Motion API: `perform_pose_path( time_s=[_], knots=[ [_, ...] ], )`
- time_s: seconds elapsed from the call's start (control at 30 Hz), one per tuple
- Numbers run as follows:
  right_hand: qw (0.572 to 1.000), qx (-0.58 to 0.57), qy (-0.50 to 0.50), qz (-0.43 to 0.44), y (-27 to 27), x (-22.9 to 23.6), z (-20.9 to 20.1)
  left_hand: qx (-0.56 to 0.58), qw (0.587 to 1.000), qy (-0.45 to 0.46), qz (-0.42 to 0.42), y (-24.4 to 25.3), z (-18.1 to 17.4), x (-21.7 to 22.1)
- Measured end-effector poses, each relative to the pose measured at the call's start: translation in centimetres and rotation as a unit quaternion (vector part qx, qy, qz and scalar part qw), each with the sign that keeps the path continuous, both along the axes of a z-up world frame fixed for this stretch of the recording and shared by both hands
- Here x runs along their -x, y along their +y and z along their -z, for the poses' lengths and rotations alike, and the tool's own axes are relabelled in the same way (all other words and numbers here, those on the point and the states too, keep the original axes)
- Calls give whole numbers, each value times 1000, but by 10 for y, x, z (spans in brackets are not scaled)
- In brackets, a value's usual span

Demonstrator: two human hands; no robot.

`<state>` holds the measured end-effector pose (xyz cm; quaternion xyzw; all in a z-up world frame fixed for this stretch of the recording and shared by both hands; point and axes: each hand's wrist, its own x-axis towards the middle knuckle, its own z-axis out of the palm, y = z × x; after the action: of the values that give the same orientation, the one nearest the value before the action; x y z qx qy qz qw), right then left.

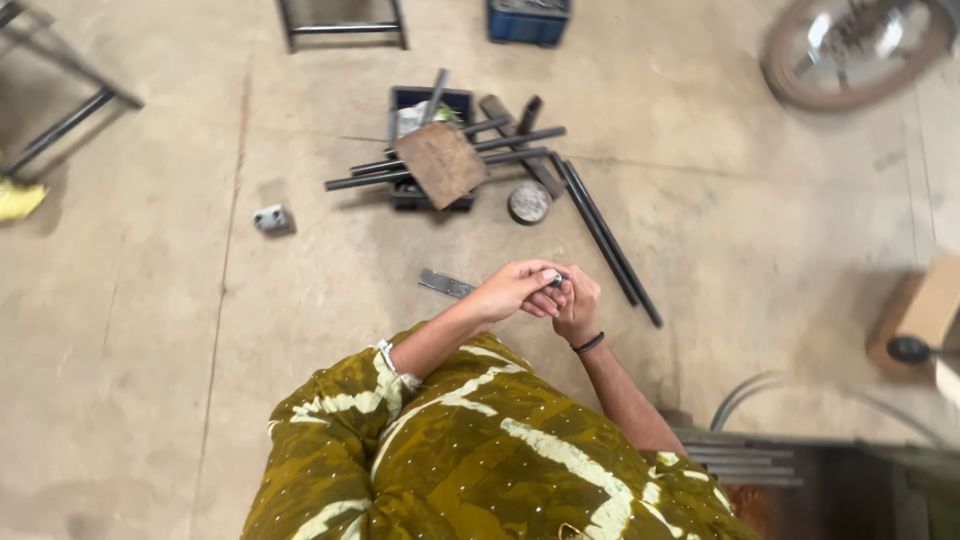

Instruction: The person repeatedly picks up small cylindrical metal parts, wipes them with a red cloth, and places them into a green bin. The person also opens a machine door and briefly touches the interior before resuming the wiping and sorting cycle.

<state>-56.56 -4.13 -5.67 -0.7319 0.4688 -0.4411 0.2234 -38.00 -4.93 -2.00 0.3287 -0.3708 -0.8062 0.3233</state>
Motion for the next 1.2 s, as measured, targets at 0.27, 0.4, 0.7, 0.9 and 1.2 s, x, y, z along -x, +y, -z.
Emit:
perform_pose_path(
  time_s=[0.27, 0.4, 0.7, 0.9, 1.2],
  knots=[
    [974, -83, -58, -203, 46, -46, -15, -44, 989, 17, -143, 93, -14, -56],
    [914, -266, -98, -290, 51, -79, -17, -55, 968, 78, -233, 121, -15, -90],
    [864, -247, -125, -420, 98, -97, -19, -113, 950, 94, -277, 192, -23, -90],
    [895, -137, -76, -417, 91, -94, -22, -94, 952, 54, -287, 197, -32, -86],
    [884, -219, -125, -393, 94, -92, -26, -68, 945, 29, -319, 187, -35, -77]
  ],
)
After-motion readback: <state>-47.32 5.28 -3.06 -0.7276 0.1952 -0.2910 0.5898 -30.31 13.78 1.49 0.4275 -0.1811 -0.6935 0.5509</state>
